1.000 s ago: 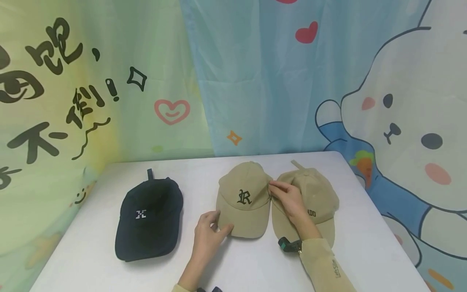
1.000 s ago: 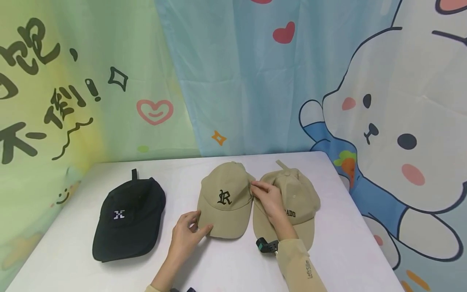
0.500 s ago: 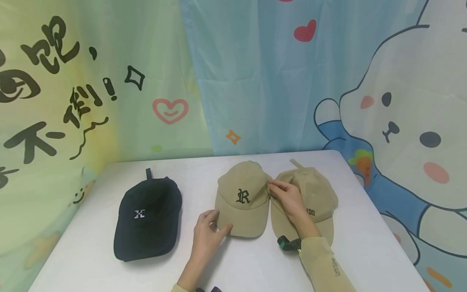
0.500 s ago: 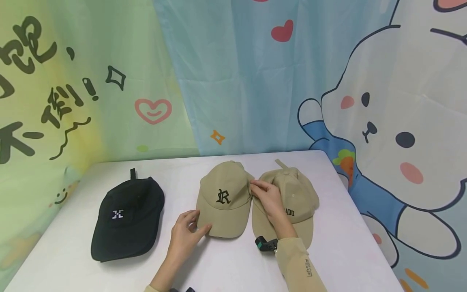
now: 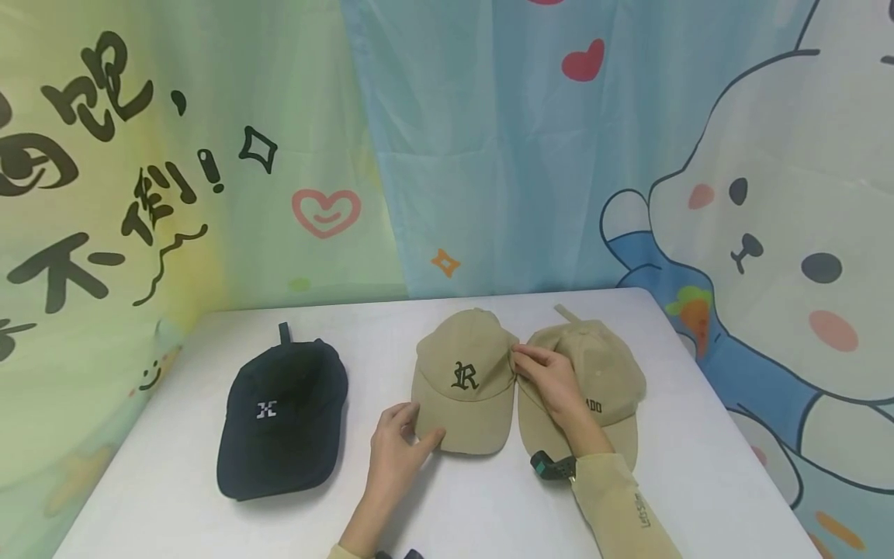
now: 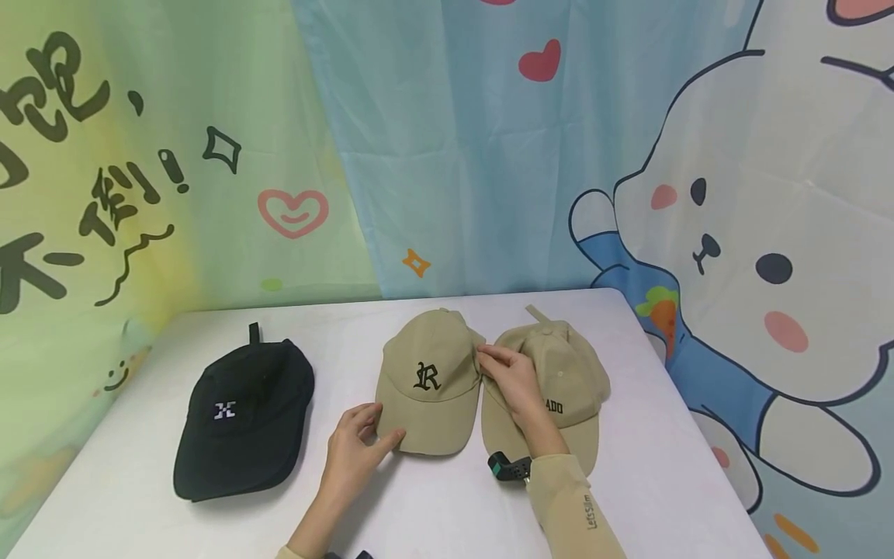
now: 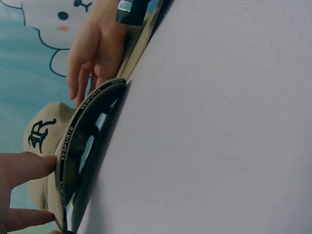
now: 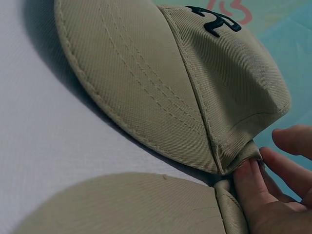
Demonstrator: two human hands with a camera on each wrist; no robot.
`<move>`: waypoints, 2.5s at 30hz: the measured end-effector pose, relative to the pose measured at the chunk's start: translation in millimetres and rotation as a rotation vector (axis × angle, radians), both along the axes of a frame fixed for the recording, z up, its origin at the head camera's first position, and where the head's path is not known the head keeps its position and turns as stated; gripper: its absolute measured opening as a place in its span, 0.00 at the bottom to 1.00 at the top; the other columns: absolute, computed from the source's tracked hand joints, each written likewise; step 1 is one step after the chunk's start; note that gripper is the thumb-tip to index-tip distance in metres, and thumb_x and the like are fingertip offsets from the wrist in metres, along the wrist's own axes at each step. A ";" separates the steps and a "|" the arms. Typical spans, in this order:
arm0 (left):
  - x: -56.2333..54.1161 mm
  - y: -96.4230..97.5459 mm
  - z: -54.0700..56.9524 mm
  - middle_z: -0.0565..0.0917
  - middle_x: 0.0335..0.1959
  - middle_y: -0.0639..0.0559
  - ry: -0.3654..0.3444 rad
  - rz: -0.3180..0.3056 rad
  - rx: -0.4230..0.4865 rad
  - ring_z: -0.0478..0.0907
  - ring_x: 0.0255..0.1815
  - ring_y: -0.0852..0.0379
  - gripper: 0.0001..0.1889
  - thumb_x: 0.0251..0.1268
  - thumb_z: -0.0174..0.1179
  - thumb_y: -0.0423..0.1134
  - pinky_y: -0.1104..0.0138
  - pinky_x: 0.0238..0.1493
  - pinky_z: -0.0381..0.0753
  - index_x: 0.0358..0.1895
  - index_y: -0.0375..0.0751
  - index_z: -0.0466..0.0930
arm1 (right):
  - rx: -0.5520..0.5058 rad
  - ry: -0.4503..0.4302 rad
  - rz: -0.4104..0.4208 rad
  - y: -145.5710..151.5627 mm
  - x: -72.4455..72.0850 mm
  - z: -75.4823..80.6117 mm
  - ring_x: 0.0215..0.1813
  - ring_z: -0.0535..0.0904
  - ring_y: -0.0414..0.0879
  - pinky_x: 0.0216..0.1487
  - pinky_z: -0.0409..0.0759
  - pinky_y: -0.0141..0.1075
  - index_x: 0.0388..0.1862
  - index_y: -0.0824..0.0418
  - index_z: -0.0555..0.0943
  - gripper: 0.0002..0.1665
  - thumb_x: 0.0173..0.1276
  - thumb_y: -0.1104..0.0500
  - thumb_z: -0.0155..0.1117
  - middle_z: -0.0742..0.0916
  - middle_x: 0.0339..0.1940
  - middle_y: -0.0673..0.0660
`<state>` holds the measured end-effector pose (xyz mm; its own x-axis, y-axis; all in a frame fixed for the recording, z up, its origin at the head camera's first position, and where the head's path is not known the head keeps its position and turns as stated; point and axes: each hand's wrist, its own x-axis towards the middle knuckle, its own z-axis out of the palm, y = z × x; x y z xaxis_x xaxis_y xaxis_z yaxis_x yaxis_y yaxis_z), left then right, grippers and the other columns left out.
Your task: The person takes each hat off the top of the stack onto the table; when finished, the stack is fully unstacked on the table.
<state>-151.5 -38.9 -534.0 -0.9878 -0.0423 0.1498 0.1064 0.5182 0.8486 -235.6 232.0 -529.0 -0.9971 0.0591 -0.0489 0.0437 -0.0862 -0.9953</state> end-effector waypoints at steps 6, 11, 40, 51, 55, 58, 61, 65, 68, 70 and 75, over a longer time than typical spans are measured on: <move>0.4 1.3 1.1 0.75 0.59 0.38 -0.008 0.005 -0.011 0.78 0.57 0.41 0.33 0.54 0.75 0.47 0.53 0.59 0.80 0.59 0.30 0.77 | 0.012 0.004 0.038 1.6 -0.4 0.1 0.58 0.79 0.44 0.59 0.79 0.30 0.63 0.72 0.76 0.25 0.72 0.59 0.64 0.78 0.64 0.67; 0.7 1.3 1.1 0.76 0.58 0.38 0.002 0.005 -0.016 0.78 0.56 0.41 0.33 0.54 0.75 0.48 0.53 0.58 0.81 0.59 0.30 0.78 | 0.030 0.002 0.060 2.3 0.0 0.9 0.62 0.77 0.47 0.60 0.77 0.28 0.64 0.72 0.75 0.27 0.73 0.57 0.64 0.77 0.65 0.67; 1.5 4.2 0.7 0.76 0.57 0.39 0.032 0.005 -0.022 0.78 0.56 0.42 0.29 0.53 0.76 0.44 0.59 0.57 0.82 0.56 0.31 0.80 | 0.030 -0.016 0.153 4.9 3.8 14.0 0.73 0.65 0.55 0.68 0.70 0.32 0.69 0.76 0.66 0.32 0.76 0.57 0.58 0.68 0.72 0.68; 1.6 4.1 1.2 0.76 0.56 0.40 0.033 -0.003 -0.015 0.77 0.57 0.42 0.28 0.53 0.76 0.43 0.60 0.58 0.81 0.55 0.30 0.80 | 0.030 -0.016 0.180 4.3 3.0 15.9 0.74 0.63 0.56 0.70 0.68 0.35 0.71 0.77 0.62 0.32 0.78 0.58 0.56 0.66 0.74 0.69; 1.7 3.8 1.6 0.76 0.57 0.40 0.030 -0.003 -0.014 0.78 0.57 0.42 0.29 0.54 0.75 0.43 0.59 0.58 0.81 0.56 0.30 0.80 | 0.024 -0.012 0.183 4.6 2.6 15.7 0.74 0.63 0.57 0.71 0.67 0.36 0.71 0.78 0.61 0.33 0.78 0.58 0.56 0.65 0.74 0.70; 1.9 3.5 1.4 0.76 0.57 0.40 0.020 -0.002 -0.014 0.78 0.57 0.42 0.28 0.56 0.74 0.43 0.58 0.58 0.81 0.57 0.30 0.80 | 0.018 -0.011 0.181 4.7 2.4 16.1 0.74 0.63 0.57 0.72 0.67 0.37 0.71 0.78 0.61 0.34 0.78 0.57 0.56 0.65 0.73 0.71; 2.0 3.3 1.0 0.76 0.58 0.40 0.016 0.001 -0.022 0.79 0.56 0.41 0.27 0.58 0.72 0.44 0.56 0.58 0.81 0.57 0.30 0.79 | 0.019 -0.010 0.181 5.1 2.6 16.4 0.74 0.63 0.57 0.72 0.67 0.38 0.72 0.78 0.60 0.34 0.78 0.57 0.56 0.65 0.74 0.71; 1.9 3.0 0.5 0.76 0.58 0.39 0.026 0.002 -0.025 0.80 0.55 0.40 0.26 0.61 0.70 0.43 0.54 0.58 0.81 0.57 0.30 0.79 | 0.025 -0.007 0.184 5.2 3.5 17.6 0.74 0.62 0.58 0.72 0.66 0.39 0.72 0.77 0.59 0.35 0.78 0.56 0.56 0.64 0.74 0.71; 1.8 2.6 0.4 0.76 0.57 0.39 0.034 -0.001 -0.020 0.80 0.54 0.39 0.25 0.62 0.70 0.43 0.53 0.57 0.82 0.56 0.30 0.80 | 0.017 -0.008 0.188 5.1 3.6 18.7 0.74 0.62 0.58 0.73 0.66 0.40 0.73 0.78 0.58 0.35 0.78 0.57 0.55 0.63 0.74 0.71; 1.8 2.2 0.5 0.76 0.57 0.39 0.035 -0.003 -0.017 0.80 0.54 0.40 0.25 0.62 0.69 0.43 0.53 0.57 0.82 0.57 0.30 0.80 | 0.012 -0.015 0.185 4.8 3.2 19.4 0.74 0.62 0.58 0.72 0.66 0.39 0.73 0.78 0.58 0.34 0.78 0.59 0.55 0.63 0.75 0.71; 2.1 1.2 2.1 0.76 0.58 0.40 0.020 0.000 -0.009 0.80 0.55 0.42 0.24 0.63 0.68 0.44 0.54 0.57 0.82 0.58 0.32 0.79 | 0.010 -0.025 0.180 3.3 3.0 21.9 0.74 0.62 0.56 0.72 0.67 0.38 0.73 0.76 0.58 0.35 0.78 0.58 0.55 0.63 0.75 0.69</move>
